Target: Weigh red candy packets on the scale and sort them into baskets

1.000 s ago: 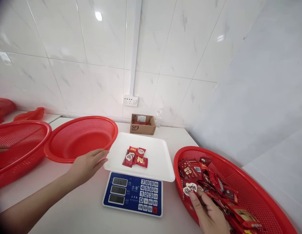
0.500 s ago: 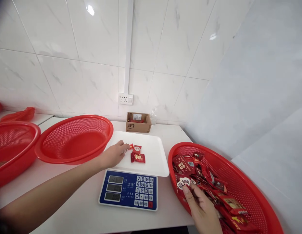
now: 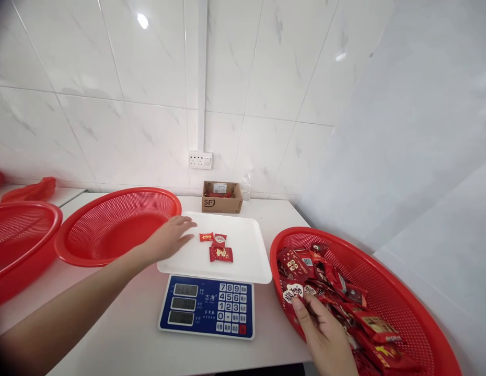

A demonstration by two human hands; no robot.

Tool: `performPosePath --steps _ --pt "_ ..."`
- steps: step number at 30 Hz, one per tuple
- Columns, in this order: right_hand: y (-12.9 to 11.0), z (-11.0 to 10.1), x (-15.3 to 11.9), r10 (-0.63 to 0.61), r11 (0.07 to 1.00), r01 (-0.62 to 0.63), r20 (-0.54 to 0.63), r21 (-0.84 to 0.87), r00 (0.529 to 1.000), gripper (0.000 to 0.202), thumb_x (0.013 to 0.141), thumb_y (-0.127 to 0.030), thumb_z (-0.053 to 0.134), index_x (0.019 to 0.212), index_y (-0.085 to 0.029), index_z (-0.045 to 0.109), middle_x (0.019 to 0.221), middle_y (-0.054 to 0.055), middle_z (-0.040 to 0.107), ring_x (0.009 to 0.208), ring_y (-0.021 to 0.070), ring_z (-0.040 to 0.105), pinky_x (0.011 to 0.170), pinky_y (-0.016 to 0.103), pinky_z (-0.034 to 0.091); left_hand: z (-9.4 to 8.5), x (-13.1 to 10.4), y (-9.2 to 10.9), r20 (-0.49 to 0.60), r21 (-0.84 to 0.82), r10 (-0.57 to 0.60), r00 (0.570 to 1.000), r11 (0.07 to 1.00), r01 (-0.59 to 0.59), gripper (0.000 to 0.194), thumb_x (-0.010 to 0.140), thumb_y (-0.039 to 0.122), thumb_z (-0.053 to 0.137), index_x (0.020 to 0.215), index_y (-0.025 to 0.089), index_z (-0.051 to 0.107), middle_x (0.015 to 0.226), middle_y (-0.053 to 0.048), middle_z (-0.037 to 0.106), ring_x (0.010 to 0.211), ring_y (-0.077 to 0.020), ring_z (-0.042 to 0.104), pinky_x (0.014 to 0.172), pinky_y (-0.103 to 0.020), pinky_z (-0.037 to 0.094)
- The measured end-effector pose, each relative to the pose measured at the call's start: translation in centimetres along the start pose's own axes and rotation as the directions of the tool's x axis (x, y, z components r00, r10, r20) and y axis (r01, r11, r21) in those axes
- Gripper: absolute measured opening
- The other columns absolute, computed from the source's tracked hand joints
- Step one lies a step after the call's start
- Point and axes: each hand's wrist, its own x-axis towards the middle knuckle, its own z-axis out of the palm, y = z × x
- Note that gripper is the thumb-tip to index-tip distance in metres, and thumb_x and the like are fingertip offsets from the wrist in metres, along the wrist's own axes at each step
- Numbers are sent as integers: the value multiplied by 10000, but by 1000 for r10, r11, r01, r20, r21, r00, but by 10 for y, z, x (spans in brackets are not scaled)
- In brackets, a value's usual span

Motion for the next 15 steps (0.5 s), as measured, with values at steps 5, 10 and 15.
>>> performPosePath --steps 5,10,15 --pt "1 -2 -2 -70 998 70 24 -9 997 440 733 -567 527 891 -188 687 933 64 738 909 267 664 791 299 530 28 25 35 113 -86 158 981 985 -149 392 877 202 411 1263 202 483 1257 -70 562 1184 -197 478 965 -302 401" --pt "-1 -3 -3 -108 994 107 54 16 993 419 750 -556 517 869 -190 681 929 69 733 895 260 665 757 279 539 29 37 39 121 -70 98 988 994 -90 358 846 140 418 1176 173 551 1113 -99 625 1058 -226 560 871 -317 455" --pt "1 -2 -2 -99 995 98 53 22 994 428 745 -557 522 903 -192 679 942 69 733 912 262 664 781 288 537 4 26 5 12 5 -66 998 998 66 430 803 61 413 1208 152 522 1146 -123 598 1108 -249 524 904 -344 430"
